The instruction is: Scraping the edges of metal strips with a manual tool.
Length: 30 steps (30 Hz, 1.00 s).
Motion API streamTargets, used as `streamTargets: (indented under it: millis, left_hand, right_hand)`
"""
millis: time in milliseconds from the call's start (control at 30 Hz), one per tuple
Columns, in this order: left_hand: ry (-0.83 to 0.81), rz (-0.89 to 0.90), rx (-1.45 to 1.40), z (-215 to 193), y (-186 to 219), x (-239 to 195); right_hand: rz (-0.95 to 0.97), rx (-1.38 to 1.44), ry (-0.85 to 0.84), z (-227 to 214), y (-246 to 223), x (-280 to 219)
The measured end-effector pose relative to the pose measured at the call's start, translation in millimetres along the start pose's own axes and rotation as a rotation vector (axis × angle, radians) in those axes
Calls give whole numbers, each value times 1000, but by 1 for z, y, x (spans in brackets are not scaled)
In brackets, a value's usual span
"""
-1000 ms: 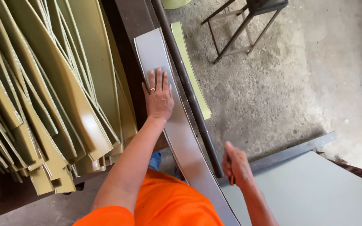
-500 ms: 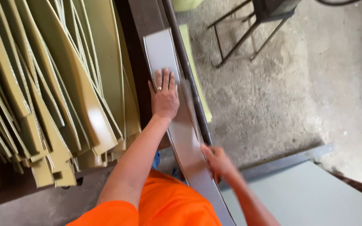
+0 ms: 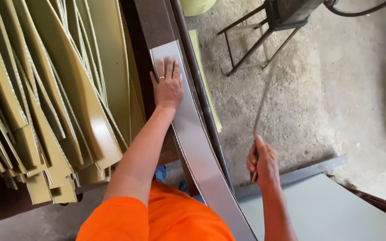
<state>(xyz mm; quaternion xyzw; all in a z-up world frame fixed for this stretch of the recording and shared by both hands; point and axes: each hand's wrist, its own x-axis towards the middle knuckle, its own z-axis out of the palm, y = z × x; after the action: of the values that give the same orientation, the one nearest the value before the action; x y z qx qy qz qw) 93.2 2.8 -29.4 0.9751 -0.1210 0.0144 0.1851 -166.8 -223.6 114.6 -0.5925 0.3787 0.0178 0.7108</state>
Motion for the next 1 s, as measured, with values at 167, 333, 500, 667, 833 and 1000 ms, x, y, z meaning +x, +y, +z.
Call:
streamTargets:
  millis: [167, 333, 500, 667, 833, 1000]
  left_hand:
    - [-6, -11, 50, 0, 2, -5]
    - [6, 11, 77, 0, 5, 1]
    - [-32, -2, 68, -7, 6, -4]
    - [-20, 1, 61, 1, 1, 0]
    - [5, -3, 50, 0, 1, -4]
    - [-90, -24, 27, -23, 4, 7]
  right_hand:
    - [200, -327, -97, 36, 31, -6]
    - [314, -442, -196, 20, 25, 17]
    - [202, -149, -205, 41, 44, 29]
    - [288, -535, -228, 44, -3, 27]
    - [132, -4, -87, 62, 15, 39]
    - [169, -540, -270, 60, 3, 31]
